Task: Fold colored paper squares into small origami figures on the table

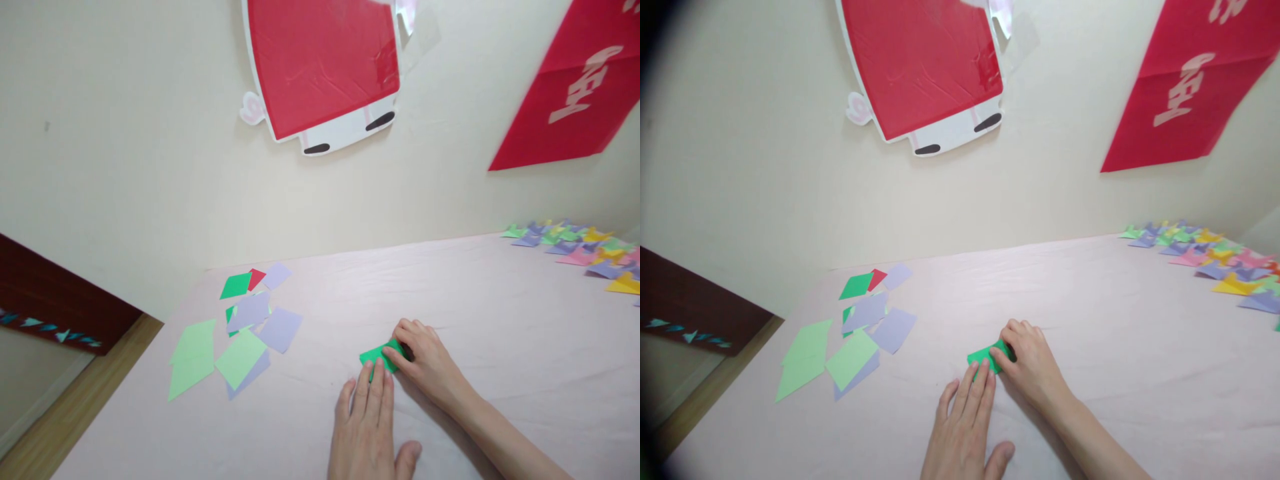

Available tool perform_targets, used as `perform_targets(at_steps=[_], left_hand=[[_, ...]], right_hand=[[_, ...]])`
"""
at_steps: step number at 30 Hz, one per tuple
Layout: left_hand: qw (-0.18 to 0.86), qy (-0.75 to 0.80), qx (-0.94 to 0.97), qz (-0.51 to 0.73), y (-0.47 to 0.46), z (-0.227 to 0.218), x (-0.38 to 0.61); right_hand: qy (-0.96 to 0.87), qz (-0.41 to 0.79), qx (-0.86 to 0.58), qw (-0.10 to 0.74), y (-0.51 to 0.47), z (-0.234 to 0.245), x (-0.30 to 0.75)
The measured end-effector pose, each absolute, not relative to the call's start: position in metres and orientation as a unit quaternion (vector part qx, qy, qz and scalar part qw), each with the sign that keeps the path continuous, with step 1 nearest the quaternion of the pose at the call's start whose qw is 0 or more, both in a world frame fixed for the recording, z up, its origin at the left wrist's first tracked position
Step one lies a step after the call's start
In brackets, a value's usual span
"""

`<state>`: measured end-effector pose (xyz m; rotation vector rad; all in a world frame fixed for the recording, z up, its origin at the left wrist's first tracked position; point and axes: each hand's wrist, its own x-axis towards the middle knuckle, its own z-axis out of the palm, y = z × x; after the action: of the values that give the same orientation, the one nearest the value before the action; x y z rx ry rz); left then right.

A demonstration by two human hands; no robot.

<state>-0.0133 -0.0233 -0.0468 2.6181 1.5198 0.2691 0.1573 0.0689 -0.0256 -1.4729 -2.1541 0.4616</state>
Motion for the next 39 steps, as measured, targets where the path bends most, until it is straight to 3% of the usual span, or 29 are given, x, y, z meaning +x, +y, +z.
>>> perform_targets(at_steps=[27,39], left_hand=[[0.072,0.516,0.848,0.098,-0.021,-0.040,-0.011],[0.080,0.536,0.835,0.099,-0.018,-0.033,-0.005]], right_hand=[[-0.793,0.124,-0.540,0.253,0.067,-0.028,0.153],[-0.811,0.186,-0.501,0.237,0.059,-0.016,0.160]])
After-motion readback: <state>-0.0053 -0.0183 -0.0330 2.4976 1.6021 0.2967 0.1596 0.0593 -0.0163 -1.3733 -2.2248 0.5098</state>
